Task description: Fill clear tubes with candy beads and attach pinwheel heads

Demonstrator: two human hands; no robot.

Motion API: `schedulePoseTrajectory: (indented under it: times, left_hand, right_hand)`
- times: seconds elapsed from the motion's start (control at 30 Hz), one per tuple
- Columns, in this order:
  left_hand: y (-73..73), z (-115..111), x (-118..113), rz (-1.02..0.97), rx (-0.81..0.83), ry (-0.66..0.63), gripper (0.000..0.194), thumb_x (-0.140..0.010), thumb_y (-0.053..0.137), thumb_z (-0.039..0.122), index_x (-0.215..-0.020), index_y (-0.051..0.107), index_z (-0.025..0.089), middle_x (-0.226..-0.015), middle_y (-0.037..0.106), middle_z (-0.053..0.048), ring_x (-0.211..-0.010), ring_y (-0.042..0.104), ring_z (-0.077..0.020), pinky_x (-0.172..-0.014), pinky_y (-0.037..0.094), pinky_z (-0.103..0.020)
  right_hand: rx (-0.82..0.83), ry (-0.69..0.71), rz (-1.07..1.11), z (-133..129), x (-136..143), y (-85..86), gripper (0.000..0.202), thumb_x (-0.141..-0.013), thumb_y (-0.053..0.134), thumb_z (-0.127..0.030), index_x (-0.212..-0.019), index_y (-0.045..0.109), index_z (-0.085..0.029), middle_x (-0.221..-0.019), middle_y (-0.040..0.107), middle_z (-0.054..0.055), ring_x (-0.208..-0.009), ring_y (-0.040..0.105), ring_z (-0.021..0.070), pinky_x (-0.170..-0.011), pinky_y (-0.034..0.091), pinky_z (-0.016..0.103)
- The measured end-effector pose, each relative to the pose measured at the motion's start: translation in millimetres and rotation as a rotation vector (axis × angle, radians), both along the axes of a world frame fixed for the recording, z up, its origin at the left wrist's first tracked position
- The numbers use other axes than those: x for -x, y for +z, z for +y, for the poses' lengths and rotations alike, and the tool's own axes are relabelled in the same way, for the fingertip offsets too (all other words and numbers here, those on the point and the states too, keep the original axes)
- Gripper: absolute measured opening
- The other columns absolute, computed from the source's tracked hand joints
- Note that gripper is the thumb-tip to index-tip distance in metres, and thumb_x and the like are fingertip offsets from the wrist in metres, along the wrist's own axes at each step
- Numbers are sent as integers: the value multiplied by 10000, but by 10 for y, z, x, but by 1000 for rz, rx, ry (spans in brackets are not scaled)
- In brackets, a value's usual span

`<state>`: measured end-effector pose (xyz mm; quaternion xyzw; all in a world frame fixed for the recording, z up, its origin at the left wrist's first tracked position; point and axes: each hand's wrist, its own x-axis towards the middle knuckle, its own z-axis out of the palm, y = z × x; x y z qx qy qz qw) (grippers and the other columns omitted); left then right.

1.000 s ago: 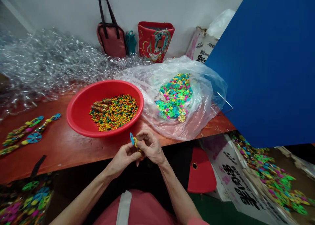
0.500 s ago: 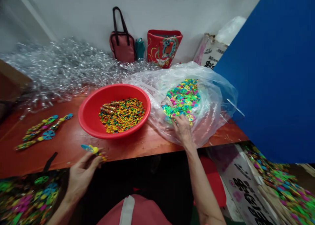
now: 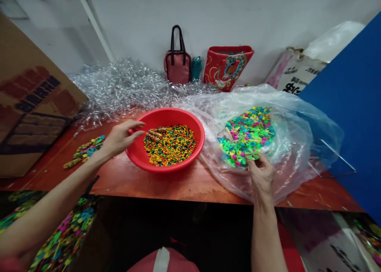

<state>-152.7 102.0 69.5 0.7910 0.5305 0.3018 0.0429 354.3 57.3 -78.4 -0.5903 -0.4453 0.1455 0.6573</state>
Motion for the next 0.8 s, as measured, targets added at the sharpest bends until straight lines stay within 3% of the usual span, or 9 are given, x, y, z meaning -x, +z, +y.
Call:
schedulePoseTrajectory:
  times: [0.1,0.23,0.37,0.47,0.63,0.7,0.8]
  left_hand:
    - [-111,662,-381,386,186,-6,276,-987,639,196,-1236,752,157,-1232,767,-144,-1090,719,-236,-979,541,-347]
    - [-323,1168,-553,527,277,25,141,-902,697,130,-992,805,122,-993,789,-167,-1039,732,-299,-905,534,-346]
    - [-398,1325,-531,571,305,-4,143,-883,690,132,-938,821,140,-917,781,-148,-996,729,-290,-861,513,-316]
    - [-345,1382,-541,545,304,-64,204,-880,708,190,-1038,836,166,-981,787,-123,-962,714,-255,-841,496,-297]
    - [-293,1430,-702,407,301,-166,428,-881,749,237,-1297,767,137,-1008,776,-95,-877,689,-197,-810,494,-286]
    - [-334,1433,-792,325,328,-205,500,-867,772,228,-1355,728,128,-988,779,-75,-842,686,-181,-781,500,-275]
    - [-436,1426,-906,286,346,-236,430,-828,783,161,-1257,774,138,-1023,786,-74,-867,691,-186,-794,504,-275]
  right_hand:
    - [-19,38,250,-87,103,18,432,-671,942,-522,-893,759,-198,-729,708,-21,-570,629,146,-521,516,270]
    - [-47,109,315,-278,177,-2,441,-685,962,-498,-935,768,-190,-748,736,-16,-534,651,144,-565,605,310]
    - [10,85,316,-464,179,-54,451,-666,976,-519,-918,794,-192,-738,745,-1,-580,683,160,-585,610,303]
    - [20,63,313,-553,195,-79,439,-682,971,-532,-913,800,-200,-775,762,5,-645,711,161,-650,624,299]
    - [7,84,303,-584,282,-82,433,-725,951,-548,-929,792,-201,-749,751,4,-588,696,165,-667,643,341]
    - [14,100,302,-579,316,-84,435,-732,947,-551,-936,788,-201,-748,752,12,-584,701,174,-652,644,344]
    - [28,112,318,-584,341,-100,430,-718,959,-538,-928,790,-203,-755,754,12,-592,710,172,-639,642,324]
